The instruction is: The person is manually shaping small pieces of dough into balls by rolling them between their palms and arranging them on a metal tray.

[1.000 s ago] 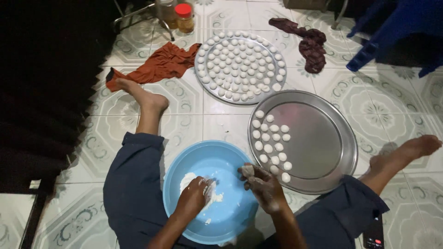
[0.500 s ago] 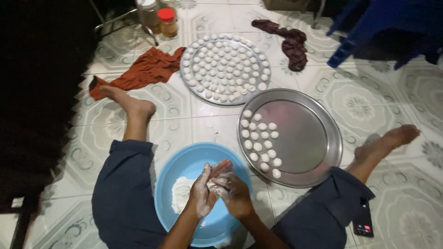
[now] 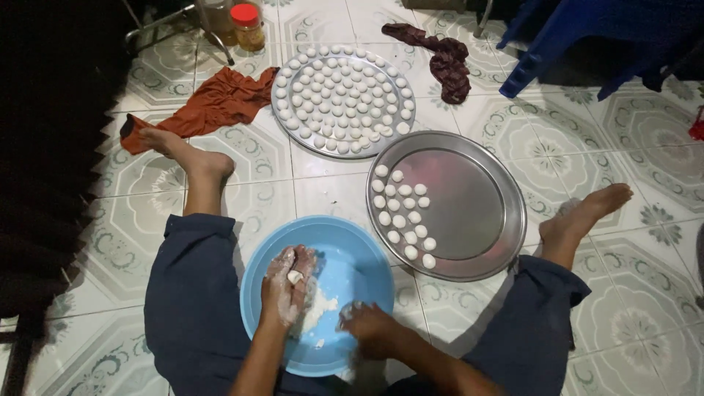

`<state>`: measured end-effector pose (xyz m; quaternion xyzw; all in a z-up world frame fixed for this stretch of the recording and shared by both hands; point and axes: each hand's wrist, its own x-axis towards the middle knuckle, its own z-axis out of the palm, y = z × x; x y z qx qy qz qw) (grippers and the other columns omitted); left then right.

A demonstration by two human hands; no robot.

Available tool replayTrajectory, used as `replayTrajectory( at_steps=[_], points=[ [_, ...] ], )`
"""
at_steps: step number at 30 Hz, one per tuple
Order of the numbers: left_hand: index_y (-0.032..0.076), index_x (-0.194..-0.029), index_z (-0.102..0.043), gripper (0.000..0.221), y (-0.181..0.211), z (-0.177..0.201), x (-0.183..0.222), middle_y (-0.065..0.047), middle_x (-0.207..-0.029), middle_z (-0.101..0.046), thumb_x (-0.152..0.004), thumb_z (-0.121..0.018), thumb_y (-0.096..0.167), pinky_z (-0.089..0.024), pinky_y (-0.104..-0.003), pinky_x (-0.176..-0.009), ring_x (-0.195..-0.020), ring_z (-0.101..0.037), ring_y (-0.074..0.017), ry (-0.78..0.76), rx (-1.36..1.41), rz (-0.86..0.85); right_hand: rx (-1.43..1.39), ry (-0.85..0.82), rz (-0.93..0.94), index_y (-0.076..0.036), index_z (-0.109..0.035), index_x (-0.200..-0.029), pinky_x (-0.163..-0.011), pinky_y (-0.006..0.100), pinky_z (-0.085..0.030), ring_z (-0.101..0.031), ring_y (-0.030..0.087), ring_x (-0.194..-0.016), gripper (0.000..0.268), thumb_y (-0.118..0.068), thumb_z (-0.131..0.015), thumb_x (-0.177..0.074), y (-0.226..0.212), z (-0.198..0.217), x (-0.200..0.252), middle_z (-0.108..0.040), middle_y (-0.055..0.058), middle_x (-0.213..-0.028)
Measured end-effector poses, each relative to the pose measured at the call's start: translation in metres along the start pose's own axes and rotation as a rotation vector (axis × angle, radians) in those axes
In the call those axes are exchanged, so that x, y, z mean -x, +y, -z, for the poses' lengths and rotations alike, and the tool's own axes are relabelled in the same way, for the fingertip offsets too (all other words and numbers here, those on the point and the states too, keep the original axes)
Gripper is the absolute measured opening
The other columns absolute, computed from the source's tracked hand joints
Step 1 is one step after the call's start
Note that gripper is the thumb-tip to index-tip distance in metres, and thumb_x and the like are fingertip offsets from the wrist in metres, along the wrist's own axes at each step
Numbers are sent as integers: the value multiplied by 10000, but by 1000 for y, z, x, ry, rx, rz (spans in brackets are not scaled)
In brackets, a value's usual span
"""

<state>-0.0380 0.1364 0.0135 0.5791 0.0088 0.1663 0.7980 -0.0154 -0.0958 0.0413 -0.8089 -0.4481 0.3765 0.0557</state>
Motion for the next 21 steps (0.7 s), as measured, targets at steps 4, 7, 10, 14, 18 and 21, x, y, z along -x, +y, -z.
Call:
replayTrajectory(
  at_steps=[4, 7, 10, 14, 18, 21],
  points=[
    [37, -1227, -644, 328, 22, -22, -13, -140, -1221, -667, -919, -561, 112, -516, -424, -1040, -1169, -643, -332, 275, -91, 149, 106, 296, 285, -95, -721, -990, -906, 552, -438, -604, 346, -1004, 371, -96, -849, -642, 10, -38, -4, -657, 118, -1047],
    [-52, -1145, -559, 224, 21, -34, -19, -180, -1110, -617, -1047, -545, 149, -544, -470, -1052, -1101, -647, -332, 507, 778, 532, 203, 84, 195, -90, -716, -1055, -924, 535, -444, -613, 338, -1005, 406, -142, -862, -680, -4, -9, 0, -662, 119, -1082],
    [-51, -1058, -580, 299, 19, -33, -23, -194, -1072, -633, -1087, -525, 241, -541, -506, -1061, -1053, -656, -340, 474, 844, 540, 184, 78, 127, -86, -694, -904, -756, 467, -477, -626, 315, -775, 170, -98, -772, -754, -6, 9, 2, -699, 123, -926],
    [-19, -1016, -625, 307, 16, -29, -30, -192, -1046, -664, -1077, -562, 275, -546, -510, -1040, -1051, -669, -355, 437, 925, 537, 75, 460, 281, -7, -709, -756, -695, 454, -477, -605, 381, -683, 146, -42, -637, -633, 28, -2, -9, -686, 163, -800],
    [-43, -1042, -677, 361, 13, -38, -44, -281, -1112, -716, -1046, -618, 312, -512, -648, -1110, -1151, -672, -459, 493, 886, 551, 252, 186, 24, -35, -750, -877, -713, 490, -525, -722, 354, -721, 119, -106, -712, -789, 21, 14, -25, -722, 134, -804],
    [-30, -1057, -654, 334, 20, -48, -53, -276, -1129, -695, -1043, -626, 302, -506, -648, -1120, -1192, -639, -460, 453, 879, 569, 253, 142, -118, -23, -743, -1101, -1105, 604, -415, -686, 388, -1127, 335, -213, -756, -826, 30, 15, -28, -726, 174, -1128]
  ],
)
